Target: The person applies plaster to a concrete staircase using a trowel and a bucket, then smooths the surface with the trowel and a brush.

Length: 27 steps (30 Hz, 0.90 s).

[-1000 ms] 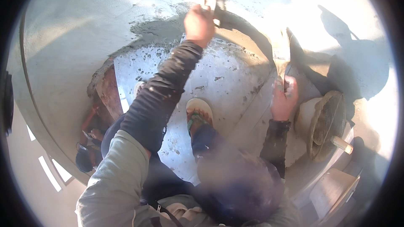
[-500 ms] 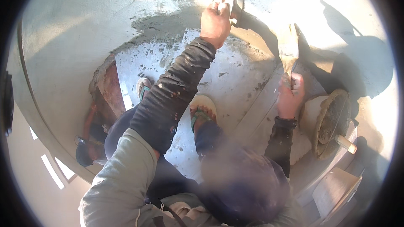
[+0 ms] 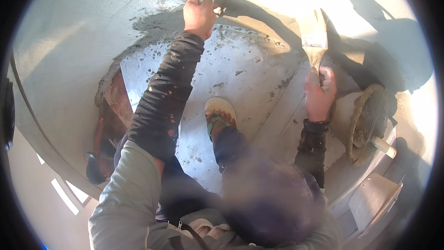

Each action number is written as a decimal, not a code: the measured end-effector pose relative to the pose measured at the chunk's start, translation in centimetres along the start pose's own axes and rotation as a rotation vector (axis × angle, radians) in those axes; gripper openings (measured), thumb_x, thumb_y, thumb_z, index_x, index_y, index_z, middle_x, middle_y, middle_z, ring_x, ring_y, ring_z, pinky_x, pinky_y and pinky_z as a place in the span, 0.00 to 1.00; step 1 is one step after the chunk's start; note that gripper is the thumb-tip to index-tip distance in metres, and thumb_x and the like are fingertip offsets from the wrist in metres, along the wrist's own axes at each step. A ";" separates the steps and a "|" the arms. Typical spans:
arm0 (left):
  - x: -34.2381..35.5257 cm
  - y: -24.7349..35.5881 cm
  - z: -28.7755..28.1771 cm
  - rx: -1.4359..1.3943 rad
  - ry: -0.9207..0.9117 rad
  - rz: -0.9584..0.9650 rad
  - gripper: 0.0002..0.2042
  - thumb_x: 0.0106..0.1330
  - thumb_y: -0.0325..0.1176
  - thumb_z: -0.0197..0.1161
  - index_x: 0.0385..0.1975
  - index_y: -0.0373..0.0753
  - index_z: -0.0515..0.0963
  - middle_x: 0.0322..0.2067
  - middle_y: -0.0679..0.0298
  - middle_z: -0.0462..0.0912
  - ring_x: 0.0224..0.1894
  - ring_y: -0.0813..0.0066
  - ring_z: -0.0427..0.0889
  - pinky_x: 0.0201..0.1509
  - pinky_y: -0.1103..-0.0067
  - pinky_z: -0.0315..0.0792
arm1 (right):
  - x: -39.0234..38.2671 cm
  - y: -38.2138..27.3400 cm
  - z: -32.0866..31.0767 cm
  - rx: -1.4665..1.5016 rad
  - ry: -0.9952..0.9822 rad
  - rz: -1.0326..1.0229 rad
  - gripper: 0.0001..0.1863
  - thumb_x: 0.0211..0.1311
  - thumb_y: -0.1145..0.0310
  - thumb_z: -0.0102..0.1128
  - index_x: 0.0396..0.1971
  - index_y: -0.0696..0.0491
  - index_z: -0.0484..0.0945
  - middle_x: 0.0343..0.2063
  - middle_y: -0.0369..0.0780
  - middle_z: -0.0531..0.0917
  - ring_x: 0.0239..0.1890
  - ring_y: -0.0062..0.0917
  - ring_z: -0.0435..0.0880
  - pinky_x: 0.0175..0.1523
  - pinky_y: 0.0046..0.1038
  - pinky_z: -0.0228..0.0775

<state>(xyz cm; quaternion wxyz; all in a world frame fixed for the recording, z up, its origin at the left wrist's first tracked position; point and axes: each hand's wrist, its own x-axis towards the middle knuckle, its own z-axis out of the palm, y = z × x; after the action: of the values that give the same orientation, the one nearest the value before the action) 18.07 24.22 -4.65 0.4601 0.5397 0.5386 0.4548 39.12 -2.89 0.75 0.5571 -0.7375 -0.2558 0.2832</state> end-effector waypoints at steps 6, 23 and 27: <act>0.9 8.7 -5.2 -0.398 -0.099 0.025 0.18 0.76 0.42 0.49 0.42 0.30 0.74 0.28 0.49 0.82 0.25 0.60 0.85 0.26 0.74 0.77 | -1.8 1.7 2.8 -0.032 0.031 -0.061 0.07 0.67 0.71 0.62 0.40 0.55 0.74 0.24 0.32 0.75 0.24 0.12 0.69 0.29 0.18 0.61; 0.6 0.4 -4.5 0.087 -0.151 -0.229 0.17 0.74 0.40 0.51 0.49 0.32 0.77 0.36 0.59 0.87 0.30 0.77 0.80 0.31 0.78 0.72 | 4.4 5.2 4.5 -0.467 0.075 -0.231 0.12 0.64 0.67 0.62 0.40 0.60 0.78 0.30 0.48 0.84 0.36 0.33 0.85 0.42 0.35 0.73; 0.0 1.3 -2.6 0.153 -0.133 -0.252 0.17 0.75 0.40 0.48 0.50 0.33 0.76 0.38 0.58 0.87 0.26 0.77 0.79 0.22 0.78 0.69 | -1.1 4.4 -2.4 -0.375 0.165 -0.143 0.09 0.68 0.67 0.59 0.37 0.58 0.76 0.27 0.37 0.78 0.29 0.20 0.75 0.36 0.25 0.67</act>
<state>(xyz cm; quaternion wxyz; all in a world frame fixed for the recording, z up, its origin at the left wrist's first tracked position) 15.67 24.27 -2.96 0.5058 0.5301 0.6035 0.3145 40.36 -6.39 -2.85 0.4480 -0.8289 -0.3092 0.1290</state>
